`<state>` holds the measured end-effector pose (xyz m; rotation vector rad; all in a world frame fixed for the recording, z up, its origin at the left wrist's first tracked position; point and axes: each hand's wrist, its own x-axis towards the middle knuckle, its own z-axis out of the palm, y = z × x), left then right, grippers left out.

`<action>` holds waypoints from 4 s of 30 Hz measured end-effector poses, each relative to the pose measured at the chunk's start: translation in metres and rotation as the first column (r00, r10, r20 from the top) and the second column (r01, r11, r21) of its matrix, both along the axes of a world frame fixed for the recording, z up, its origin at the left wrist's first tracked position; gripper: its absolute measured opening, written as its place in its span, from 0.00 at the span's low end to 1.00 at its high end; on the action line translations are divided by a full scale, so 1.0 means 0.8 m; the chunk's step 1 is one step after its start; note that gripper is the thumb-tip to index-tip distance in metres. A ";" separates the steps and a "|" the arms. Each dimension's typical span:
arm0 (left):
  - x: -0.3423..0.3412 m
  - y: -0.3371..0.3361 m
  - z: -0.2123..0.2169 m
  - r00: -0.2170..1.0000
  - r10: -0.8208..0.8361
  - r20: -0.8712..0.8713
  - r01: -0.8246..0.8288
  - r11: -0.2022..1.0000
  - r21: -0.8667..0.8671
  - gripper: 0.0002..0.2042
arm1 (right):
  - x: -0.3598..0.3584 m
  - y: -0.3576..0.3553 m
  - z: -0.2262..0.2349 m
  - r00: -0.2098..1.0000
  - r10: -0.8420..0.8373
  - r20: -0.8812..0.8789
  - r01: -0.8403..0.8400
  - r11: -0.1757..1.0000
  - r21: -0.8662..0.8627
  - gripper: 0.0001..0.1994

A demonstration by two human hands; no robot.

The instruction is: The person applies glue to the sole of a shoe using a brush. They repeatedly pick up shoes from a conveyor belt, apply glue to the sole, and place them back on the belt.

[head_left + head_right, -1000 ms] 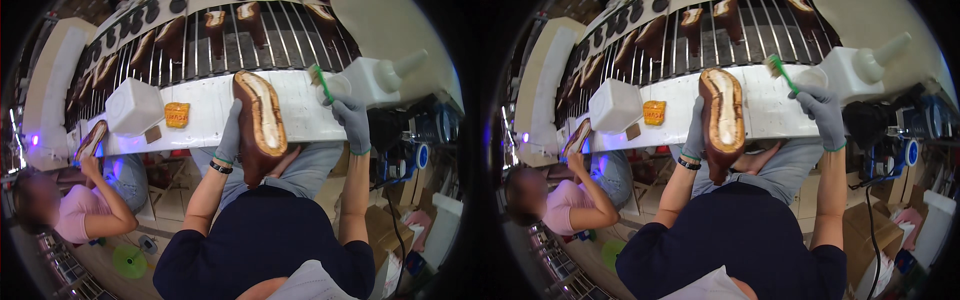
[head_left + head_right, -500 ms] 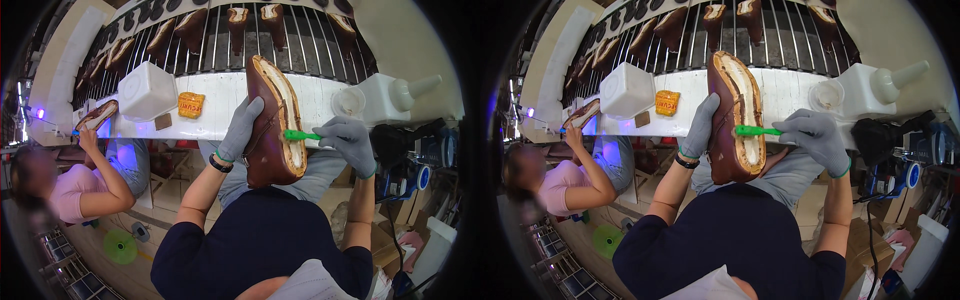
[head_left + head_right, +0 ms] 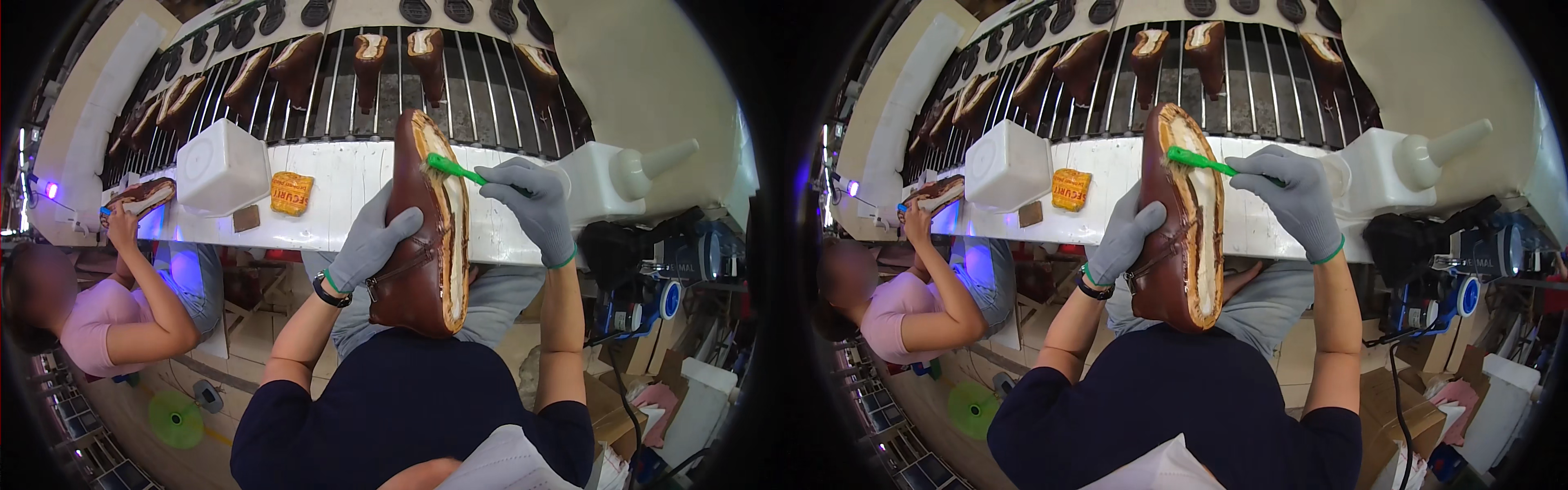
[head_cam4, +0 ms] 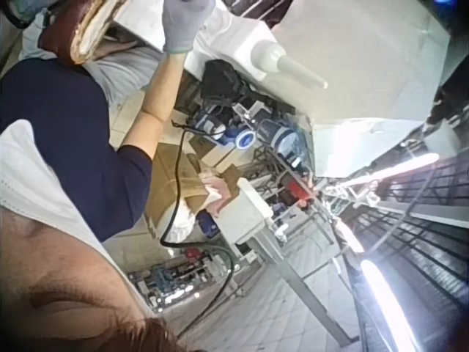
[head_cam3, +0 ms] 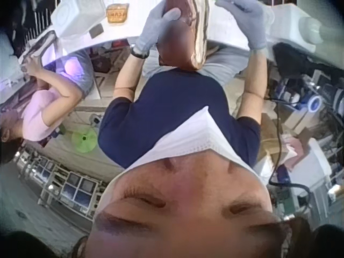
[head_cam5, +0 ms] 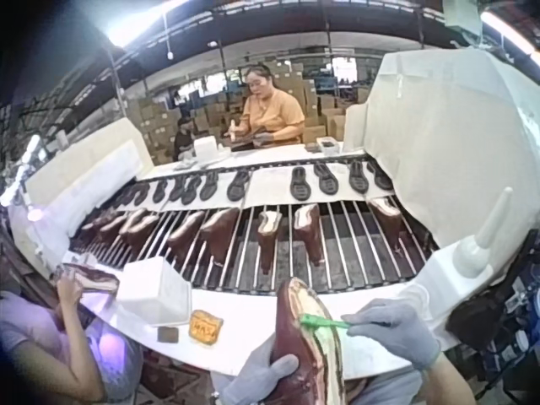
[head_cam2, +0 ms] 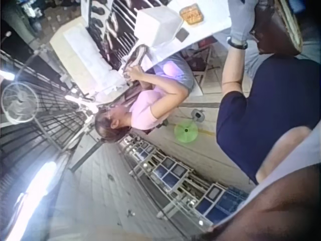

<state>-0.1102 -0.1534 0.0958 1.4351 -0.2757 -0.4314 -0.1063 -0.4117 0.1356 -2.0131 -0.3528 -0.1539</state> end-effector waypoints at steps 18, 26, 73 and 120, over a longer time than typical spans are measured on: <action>0.015 0.000 -0.014 0.936 -0.077 0.342 -0.079 0.904 0.419 0.48 | 0.053 -0.012 0.003 0.987 -0.133 -0.088 0.142 0.985 0.100 0.10; 0.020 -0.001 -0.013 0.943 -0.110 0.314 -0.006 0.938 0.346 0.47 | 0.045 -0.036 0.036 0.985 0.148 -0.092 -0.145 0.989 0.039 0.10; 0.042 0.017 -0.026 0.990 0.111 0.082 -0.101 0.988 -0.116 0.37 | -0.003 -0.011 0.022 0.916 0.352 -0.193 -0.365 0.930 -0.037 0.08; -0.061 -0.056 -0.026 0.838 -0.154 0.524 -0.010 0.955 0.296 0.23 | 0.059 0.006 0.052 0.584 0.690 -0.428 -0.724 0.681 0.111 0.11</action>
